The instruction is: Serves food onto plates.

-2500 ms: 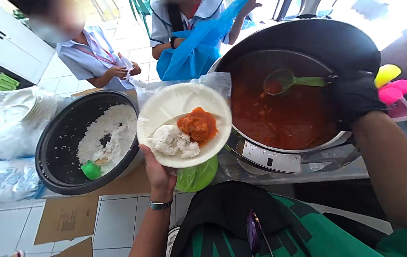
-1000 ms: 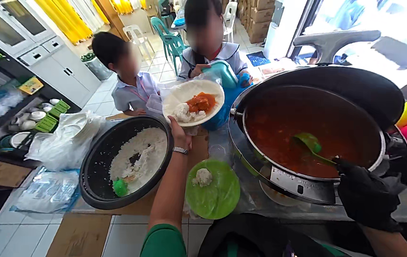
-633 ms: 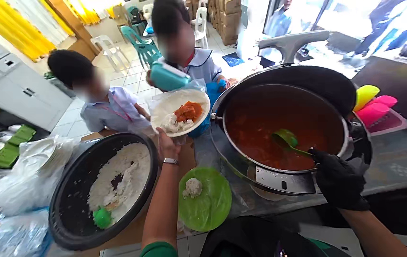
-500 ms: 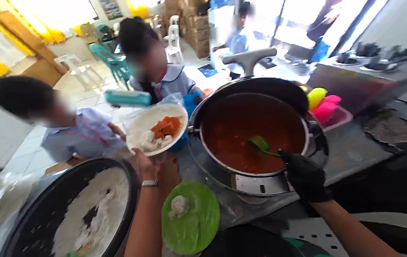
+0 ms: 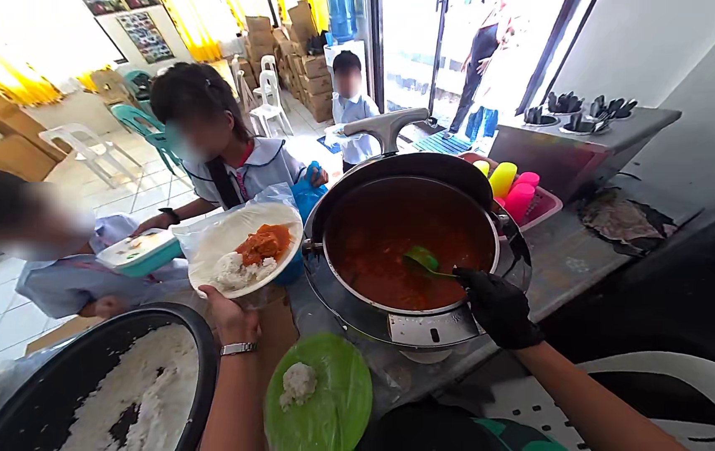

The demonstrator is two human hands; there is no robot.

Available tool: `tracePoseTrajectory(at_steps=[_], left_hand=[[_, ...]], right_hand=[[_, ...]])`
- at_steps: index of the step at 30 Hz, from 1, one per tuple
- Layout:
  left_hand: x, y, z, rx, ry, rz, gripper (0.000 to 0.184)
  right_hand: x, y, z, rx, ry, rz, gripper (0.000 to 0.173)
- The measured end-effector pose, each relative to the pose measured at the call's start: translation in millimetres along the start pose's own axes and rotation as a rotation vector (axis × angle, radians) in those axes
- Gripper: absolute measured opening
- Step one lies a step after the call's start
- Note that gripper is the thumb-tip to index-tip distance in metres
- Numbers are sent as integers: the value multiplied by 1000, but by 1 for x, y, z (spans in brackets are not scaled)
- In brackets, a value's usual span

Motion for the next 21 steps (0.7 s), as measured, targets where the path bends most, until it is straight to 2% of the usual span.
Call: tracePoseTrajectory(at_steps=[11,21], left_hand=[[-2,-14,6,39,23,-20,76],[-5,-17,8,44,27,-19,74]], right_hand=[[1,-1,0,-69,0,39,36],[2,-1,0,-86,29,11,34]])
Point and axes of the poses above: each hand's wrist, its own z-axis towards the middle knuckle, its own y-axis out of the palm, x = y × z, the point moved 3 cm from there along z, towards the middle knuckle, and after that the axes turned 2 degrees about -y, right-handed, at the moved point
